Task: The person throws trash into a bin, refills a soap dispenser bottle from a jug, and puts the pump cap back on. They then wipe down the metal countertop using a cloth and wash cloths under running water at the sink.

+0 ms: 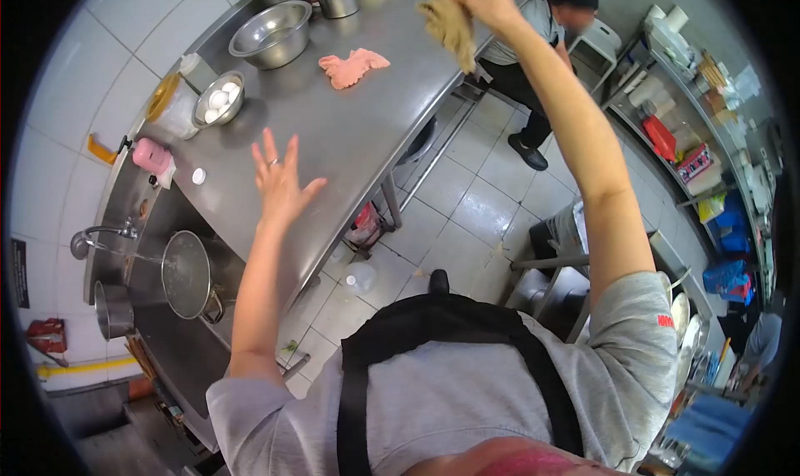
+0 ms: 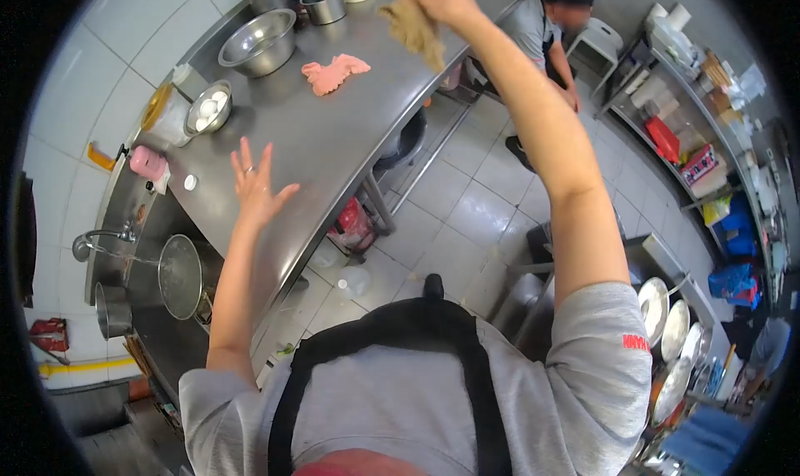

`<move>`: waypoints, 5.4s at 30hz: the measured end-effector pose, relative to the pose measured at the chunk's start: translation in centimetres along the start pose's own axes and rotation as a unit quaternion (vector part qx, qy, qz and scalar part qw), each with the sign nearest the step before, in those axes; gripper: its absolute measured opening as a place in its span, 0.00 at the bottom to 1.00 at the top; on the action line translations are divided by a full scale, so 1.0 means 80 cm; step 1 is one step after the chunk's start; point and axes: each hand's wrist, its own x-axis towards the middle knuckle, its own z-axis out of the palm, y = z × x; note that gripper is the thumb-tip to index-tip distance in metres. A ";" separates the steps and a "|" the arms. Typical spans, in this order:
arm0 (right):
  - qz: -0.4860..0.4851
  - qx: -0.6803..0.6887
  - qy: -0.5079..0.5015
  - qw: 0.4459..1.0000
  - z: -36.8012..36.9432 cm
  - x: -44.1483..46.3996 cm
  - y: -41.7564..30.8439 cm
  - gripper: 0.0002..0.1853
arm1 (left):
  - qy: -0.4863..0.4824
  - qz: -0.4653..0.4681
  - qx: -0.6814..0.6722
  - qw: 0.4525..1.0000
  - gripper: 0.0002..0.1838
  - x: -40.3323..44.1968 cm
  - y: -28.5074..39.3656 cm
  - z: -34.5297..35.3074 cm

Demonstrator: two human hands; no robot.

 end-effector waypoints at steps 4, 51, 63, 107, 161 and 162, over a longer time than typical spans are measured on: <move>0.000 0.018 0.104 0.994 -0.004 0.067 0.044 0.08 | 0.045 -0.068 0.022 0.996 0.44 -0.030 -0.029 -0.011; -0.071 -0.152 -0.221 0.961 0.402 0.405 0.496 0.19 | 0.036 -0.440 -0.240 0.864 0.35 0.258 -0.009 0.088; -0.199 -0.179 -0.208 0.941 0.415 0.293 0.386 0.15 | 0.312 -0.473 -0.678 0.467 0.12 0.406 -0.134 0.121; -0.375 0.246 -0.530 0.720 0.549 0.203 0.055 0.09 | 0.426 -0.395 -0.721 0.377 0.07 0.370 -0.162 0.026; -0.259 -0.445 -0.221 0.828 0.190 -0.011 0.253 0.26 | -0.016 -0.118 -0.081 0.989 0.20 0.008 0.108 0.104; -0.167 -0.359 -0.282 0.874 0.183 -0.041 0.142 0.25 | -0.030 -0.127 -0.078 0.988 0.23 -0.012 0.105 0.090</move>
